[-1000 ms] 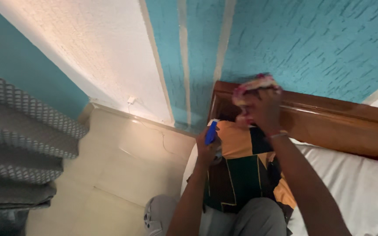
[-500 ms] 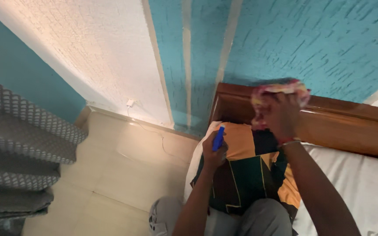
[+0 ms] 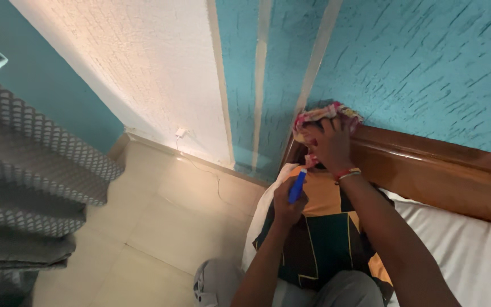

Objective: The person walks to a bed and sits on it. They use a spray bottle and a cloth to clean the wooden headboard, repeatedly spraying and wiping the surface.

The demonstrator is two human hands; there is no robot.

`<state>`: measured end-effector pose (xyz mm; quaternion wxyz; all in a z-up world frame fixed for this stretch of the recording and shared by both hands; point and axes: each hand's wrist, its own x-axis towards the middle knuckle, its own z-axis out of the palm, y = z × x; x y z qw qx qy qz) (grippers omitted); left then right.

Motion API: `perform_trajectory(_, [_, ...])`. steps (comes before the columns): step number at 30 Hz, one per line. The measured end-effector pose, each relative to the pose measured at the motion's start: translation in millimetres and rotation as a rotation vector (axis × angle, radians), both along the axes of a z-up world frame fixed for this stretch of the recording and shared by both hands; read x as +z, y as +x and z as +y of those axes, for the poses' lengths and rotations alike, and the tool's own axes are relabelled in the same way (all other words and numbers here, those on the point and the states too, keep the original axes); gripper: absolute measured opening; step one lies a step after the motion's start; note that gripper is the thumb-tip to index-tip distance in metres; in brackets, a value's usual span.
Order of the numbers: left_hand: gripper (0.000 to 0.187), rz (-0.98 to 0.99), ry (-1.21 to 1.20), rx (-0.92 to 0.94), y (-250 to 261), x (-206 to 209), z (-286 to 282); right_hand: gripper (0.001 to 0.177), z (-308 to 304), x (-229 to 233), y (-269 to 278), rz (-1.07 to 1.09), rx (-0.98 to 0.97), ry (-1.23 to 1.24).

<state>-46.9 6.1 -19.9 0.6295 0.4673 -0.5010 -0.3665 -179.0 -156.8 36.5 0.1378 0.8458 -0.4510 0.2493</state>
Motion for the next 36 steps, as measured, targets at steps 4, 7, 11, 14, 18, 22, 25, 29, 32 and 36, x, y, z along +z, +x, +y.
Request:
perform_trajectory(4, [0.034,-0.040,-0.067,0.031,0,5,6,0.044,15,8,-13,0.115,-0.094,-0.145])
perform_trajectory(7, [0.028,-0.076,-0.091,0.067,1,8,10,0.040,23,13,-35,0.038,-0.083,-0.084])
perform_trajectory(11, [0.024,-0.017,-0.053,0.035,3,10,13,0.035,39,21,-74,0.071,-0.171,-0.072])
perform_trajectory(14, [0.020,0.026,-0.065,0.042,3,11,15,0.040,52,32,-105,0.043,-0.199,-0.057])
perform_trajectory(18, [0.020,0.024,-0.106,0.022,8,9,20,0.034,62,38,-137,0.019,-0.290,-0.133])
perform_trajectory(22, [0.023,0.150,-0.042,-0.049,7,8,25,0.018,55,25,-144,0.026,-0.325,-0.190])
perform_trajectory(25, [0.024,0.077,-0.071,-0.001,5,6,22,0.014,42,22,-140,0.080,-0.379,-0.193])
perform_trajectory(29, [0.026,-0.070,-0.108,0.048,3,1,13,0.025,33,28,-137,0.166,-0.380,-0.096])
perform_trajectory(32, [0.028,-0.149,-0.140,0.069,-3,-1,10,0.023,23,30,-138,0.243,-0.391,0.000])
perform_trajectory(36, [0.032,-0.168,-0.107,0.056,-5,0,9,0.021,3,21,-126,0.324,-0.457,0.099])
